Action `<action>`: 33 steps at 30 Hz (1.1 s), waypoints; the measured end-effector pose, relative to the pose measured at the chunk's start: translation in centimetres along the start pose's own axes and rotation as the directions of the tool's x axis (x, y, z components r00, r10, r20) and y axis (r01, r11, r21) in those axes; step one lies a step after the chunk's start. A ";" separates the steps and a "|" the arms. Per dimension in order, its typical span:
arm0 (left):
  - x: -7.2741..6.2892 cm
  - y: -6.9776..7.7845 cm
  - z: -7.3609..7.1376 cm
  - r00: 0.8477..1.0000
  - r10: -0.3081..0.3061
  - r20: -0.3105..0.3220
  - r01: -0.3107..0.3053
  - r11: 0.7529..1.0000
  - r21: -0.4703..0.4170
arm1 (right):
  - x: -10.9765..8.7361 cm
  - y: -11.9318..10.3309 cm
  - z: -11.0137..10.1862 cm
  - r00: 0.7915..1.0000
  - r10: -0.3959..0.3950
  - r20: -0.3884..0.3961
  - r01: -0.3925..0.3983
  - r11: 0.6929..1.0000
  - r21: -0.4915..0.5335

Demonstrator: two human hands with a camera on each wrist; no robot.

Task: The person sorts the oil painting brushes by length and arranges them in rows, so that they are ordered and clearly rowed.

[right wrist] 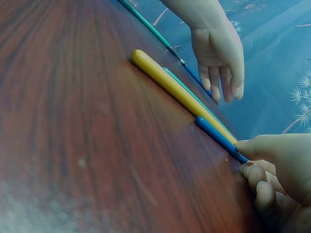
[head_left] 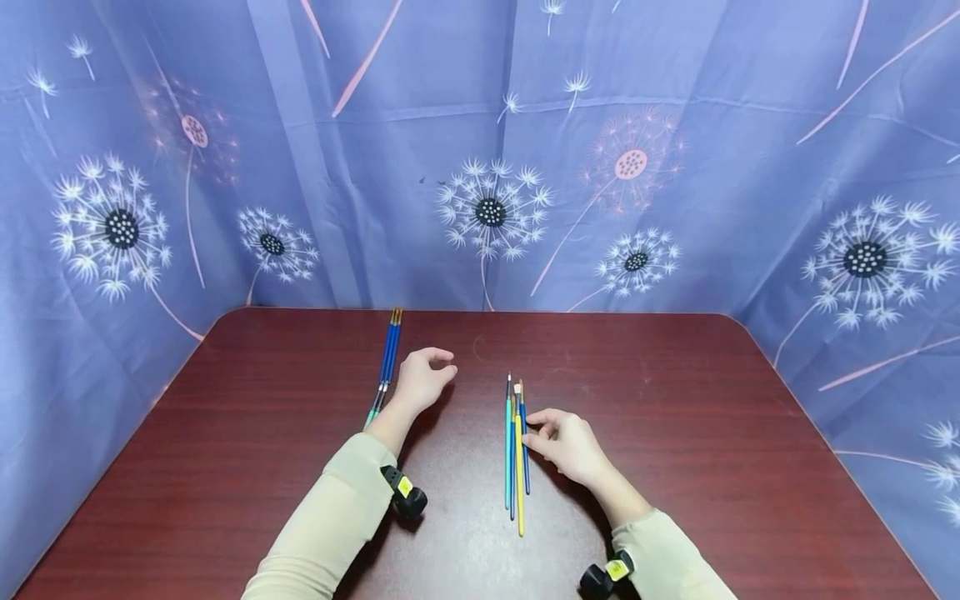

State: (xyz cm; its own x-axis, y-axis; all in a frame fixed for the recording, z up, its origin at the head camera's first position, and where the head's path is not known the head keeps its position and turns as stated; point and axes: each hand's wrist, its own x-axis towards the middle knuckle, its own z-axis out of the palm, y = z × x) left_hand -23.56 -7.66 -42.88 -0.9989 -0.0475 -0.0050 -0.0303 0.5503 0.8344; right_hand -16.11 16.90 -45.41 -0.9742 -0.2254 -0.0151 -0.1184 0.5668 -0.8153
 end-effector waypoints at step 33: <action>-0.1 2.0 5.3 0.998 0.060 0.009 -0.061 0.998 0.030 | 0.1 0.0 0.1 1.000 -0.019 -0.011 0.019 1.000 -0.007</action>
State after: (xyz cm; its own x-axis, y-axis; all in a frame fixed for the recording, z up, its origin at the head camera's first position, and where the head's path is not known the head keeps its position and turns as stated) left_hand -23.73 -2.14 -44.12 -0.9992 -0.0063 0.0403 0.0293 0.5773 0.8160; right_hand -16.18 16.84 -45.47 -0.9738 -0.2275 0.0064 -0.1381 0.5683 -0.8112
